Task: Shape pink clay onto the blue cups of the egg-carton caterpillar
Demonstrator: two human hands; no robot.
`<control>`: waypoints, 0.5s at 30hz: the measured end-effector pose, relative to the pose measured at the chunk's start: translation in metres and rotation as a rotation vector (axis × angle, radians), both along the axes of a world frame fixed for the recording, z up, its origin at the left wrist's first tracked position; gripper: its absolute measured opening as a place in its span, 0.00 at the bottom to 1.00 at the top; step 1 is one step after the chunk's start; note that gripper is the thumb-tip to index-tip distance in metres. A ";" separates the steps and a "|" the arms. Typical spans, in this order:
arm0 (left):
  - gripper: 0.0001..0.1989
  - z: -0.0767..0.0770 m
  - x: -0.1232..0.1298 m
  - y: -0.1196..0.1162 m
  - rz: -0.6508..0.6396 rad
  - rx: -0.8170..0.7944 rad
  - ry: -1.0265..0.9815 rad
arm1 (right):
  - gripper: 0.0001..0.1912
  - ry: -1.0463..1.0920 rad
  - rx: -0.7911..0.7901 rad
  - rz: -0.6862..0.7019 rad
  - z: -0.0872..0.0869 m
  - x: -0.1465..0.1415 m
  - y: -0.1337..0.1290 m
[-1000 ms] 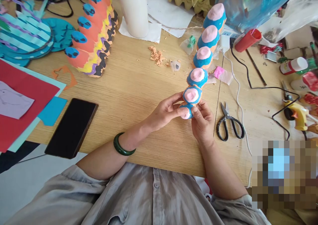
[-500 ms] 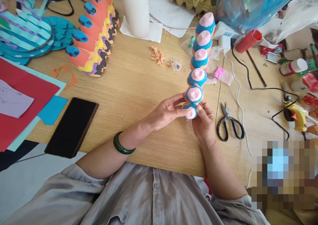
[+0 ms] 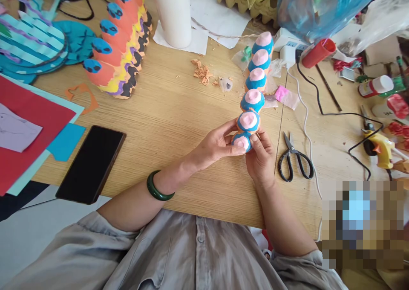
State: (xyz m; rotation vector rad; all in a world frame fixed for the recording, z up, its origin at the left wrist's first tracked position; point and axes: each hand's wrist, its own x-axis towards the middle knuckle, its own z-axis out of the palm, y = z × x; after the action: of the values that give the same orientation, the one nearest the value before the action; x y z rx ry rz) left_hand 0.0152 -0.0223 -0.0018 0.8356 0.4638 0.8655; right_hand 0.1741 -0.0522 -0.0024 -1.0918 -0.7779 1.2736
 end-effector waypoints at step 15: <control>0.47 -0.012 0.008 -0.012 0.221 0.301 0.096 | 0.14 0.032 0.053 -0.002 -0.006 -0.002 -0.002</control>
State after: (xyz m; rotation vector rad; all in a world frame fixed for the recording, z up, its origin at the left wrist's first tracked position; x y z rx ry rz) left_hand 0.0232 -0.0340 -0.0140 1.1202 0.5236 1.1208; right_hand 0.1720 -0.0539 -0.0081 -1.0270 -0.7817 1.2592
